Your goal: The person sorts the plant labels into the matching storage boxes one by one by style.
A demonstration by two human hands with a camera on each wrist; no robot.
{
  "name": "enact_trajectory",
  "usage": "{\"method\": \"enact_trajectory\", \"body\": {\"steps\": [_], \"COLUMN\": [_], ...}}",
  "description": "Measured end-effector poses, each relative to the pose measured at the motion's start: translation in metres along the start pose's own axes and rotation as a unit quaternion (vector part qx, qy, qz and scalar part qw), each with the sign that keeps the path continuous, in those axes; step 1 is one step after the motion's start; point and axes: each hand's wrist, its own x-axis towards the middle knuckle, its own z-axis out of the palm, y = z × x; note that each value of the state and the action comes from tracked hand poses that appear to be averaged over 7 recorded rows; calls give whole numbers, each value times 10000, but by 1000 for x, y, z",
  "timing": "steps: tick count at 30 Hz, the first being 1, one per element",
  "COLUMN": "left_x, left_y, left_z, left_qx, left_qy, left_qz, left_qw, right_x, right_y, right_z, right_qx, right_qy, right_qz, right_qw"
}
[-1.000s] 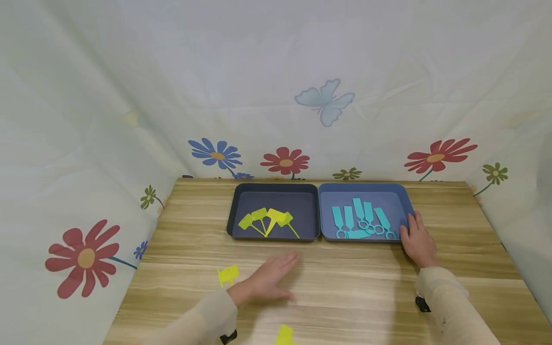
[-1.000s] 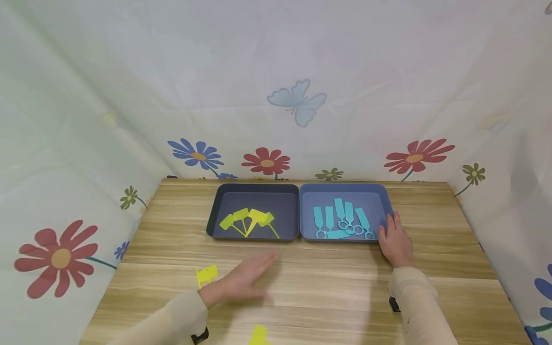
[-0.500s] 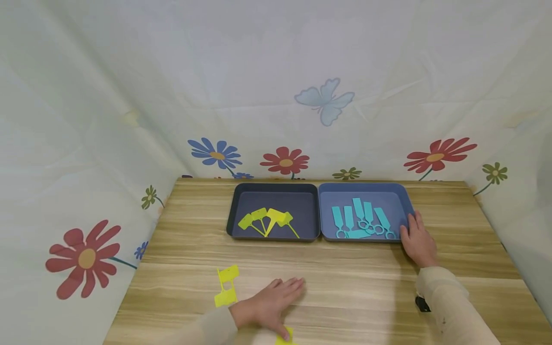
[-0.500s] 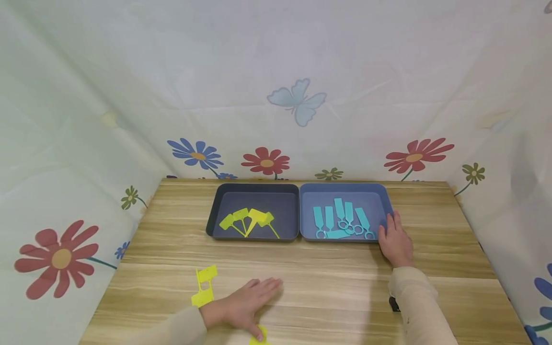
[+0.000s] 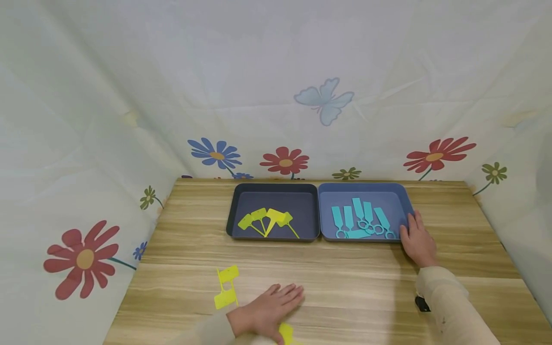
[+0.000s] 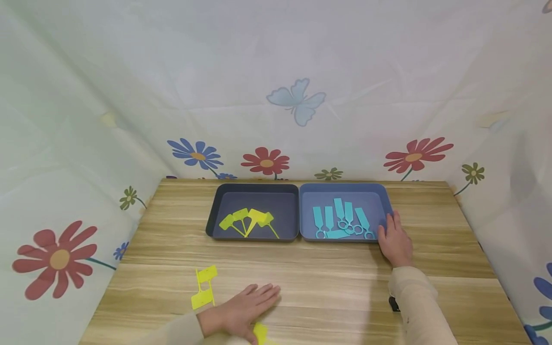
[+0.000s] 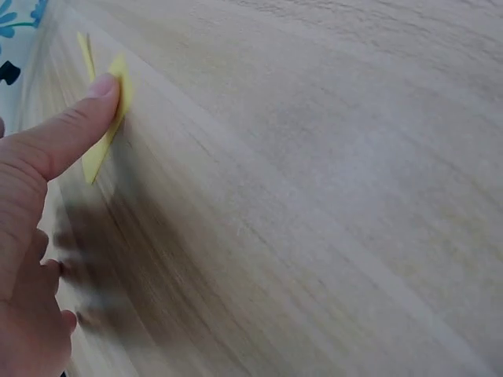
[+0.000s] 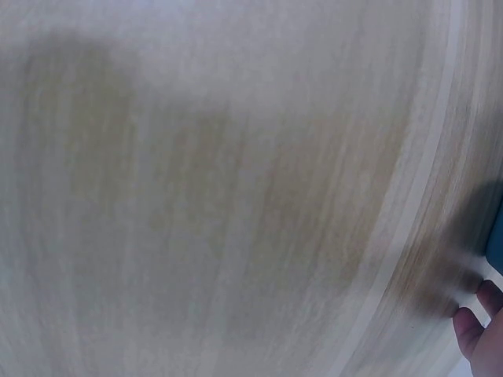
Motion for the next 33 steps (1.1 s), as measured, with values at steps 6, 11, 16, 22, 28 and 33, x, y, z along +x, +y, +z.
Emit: {"method": "enact_trajectory", "body": {"steps": [6, 11, 16, 22, 28, 33], "left_x": [-1, 0, 2, 4, 2, 0], "left_y": [-6, -14, -24, -31, -35, -35], "left_z": [0, -1, -2, -5, -9, -7], "left_qx": [-17, 276, 491, 733, 589, 451], "left_qy": [190, 628, 1314, 1490, 1269, 1150], "left_qz": [-57, 22, 247, 246, -50, -192], "left_qw": [9998, 9976, 9898, 9858, 9901, 9922], "right_x": [0, 0, 0, 1, 0, 0], "right_y": [0, 0, 0, 0, 0, 0], "right_z": [0, 0, -1, -2, -2, -1], "right_qx": [-7, -5, -17, -33, -21, -22], "right_qy": [9, -18, -50, -106, -119, -69], "right_qz": [-7, 9, 34, 68, 54, 13], "right_qw": [10000, 10000, 10000, 9999, 9999, 10000]}}
